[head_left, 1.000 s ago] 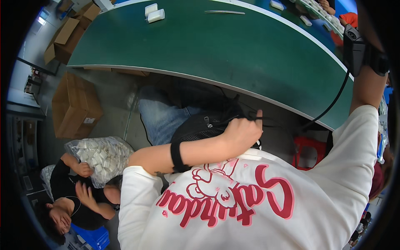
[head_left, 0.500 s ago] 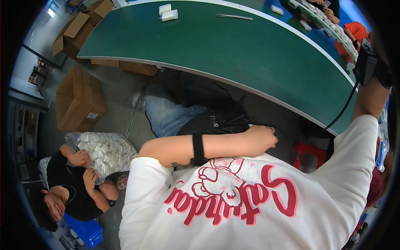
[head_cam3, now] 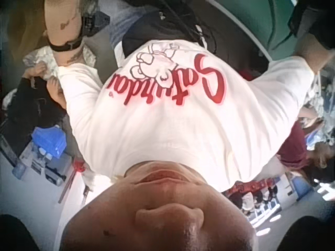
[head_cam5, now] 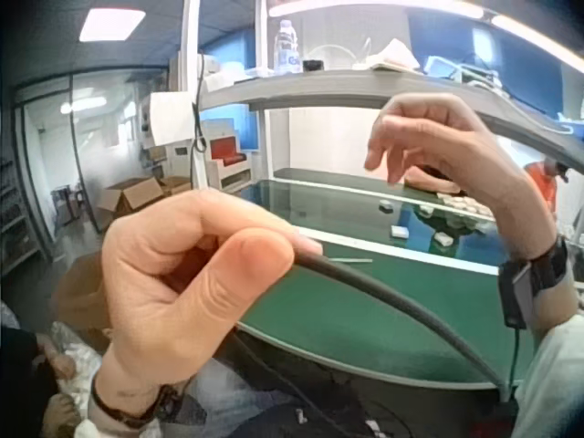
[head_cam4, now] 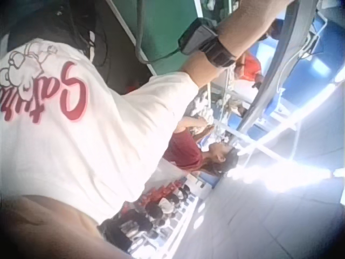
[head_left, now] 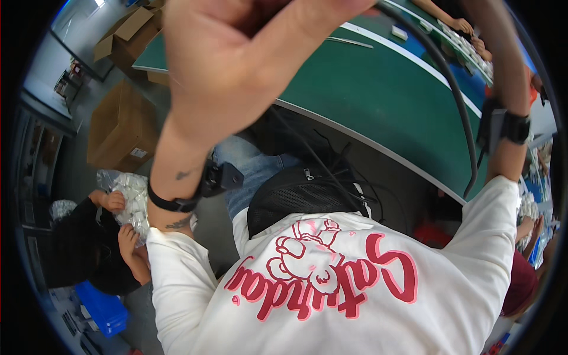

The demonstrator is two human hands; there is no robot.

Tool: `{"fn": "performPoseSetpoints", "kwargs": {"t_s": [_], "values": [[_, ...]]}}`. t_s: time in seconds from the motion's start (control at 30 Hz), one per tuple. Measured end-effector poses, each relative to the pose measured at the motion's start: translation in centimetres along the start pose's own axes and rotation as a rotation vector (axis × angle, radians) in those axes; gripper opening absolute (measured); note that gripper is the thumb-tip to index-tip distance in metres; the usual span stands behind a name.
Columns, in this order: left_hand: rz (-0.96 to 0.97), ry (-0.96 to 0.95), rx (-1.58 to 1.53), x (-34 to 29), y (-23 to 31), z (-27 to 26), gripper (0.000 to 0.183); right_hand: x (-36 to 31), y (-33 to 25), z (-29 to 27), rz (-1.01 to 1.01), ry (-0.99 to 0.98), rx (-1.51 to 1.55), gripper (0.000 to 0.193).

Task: Manually assemble and inspect small white electronic components at a factory workstation.

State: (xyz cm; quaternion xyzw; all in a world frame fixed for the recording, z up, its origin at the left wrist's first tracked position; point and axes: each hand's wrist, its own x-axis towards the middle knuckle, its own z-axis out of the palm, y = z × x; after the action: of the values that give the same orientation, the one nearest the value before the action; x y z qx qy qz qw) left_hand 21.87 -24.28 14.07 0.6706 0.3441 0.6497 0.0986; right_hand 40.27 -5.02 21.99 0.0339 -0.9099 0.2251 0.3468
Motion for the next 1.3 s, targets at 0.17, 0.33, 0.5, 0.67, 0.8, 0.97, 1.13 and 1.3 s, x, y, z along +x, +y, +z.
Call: {"fn": "performPoseSetpoints", "kwargs": {"t_s": [0.17,0.33,0.5,0.67,0.8,0.97,1.13,1.3], "values": [[0.038,0.080,0.099,1.2,1.9,-0.6,0.038,-4.3,-0.9,10.8,0.327,-0.724,0.774,0.050],[0.148,-0.020,0.245,0.4,-1.0,-3.5,0.022,-2.8,-0.4,11.9,0.367,-0.918,1.034,0.048],[-0.382,0.134,0.083,-8.3,-8.1,-9.0,0.009,-5.0,2.1,13.0,0.401,-0.966,1.020,0.049],[-1.242,0.244,1.374,-33.2,-24.4,-17.5,0.062,-11.3,2.4,18.1,0.227,-1.089,0.490,0.054],[-2.138,0.941,-0.197,-44.1,-27.4,-14.7,0.089,-12.2,2.3,18.5,0.348,-1.082,0.370,0.061],[-1.704,0.435,0.445,-44.5,-30.2,-16.9,0.046,-12.6,1.1,22.4,0.260,-1.027,0.003,0.065],[-0.891,0.284,0.682,-30.0,-21.5,-15.4,0.022,-12.1,0.8,25.2,0.024,-0.885,-0.013,0.041],[-0.467,0.070,0.539,-18.7,-6.3,-16.9,0.016,-9.9,1.6,24.4,0.048,-0.764,0.420,0.018]]}}
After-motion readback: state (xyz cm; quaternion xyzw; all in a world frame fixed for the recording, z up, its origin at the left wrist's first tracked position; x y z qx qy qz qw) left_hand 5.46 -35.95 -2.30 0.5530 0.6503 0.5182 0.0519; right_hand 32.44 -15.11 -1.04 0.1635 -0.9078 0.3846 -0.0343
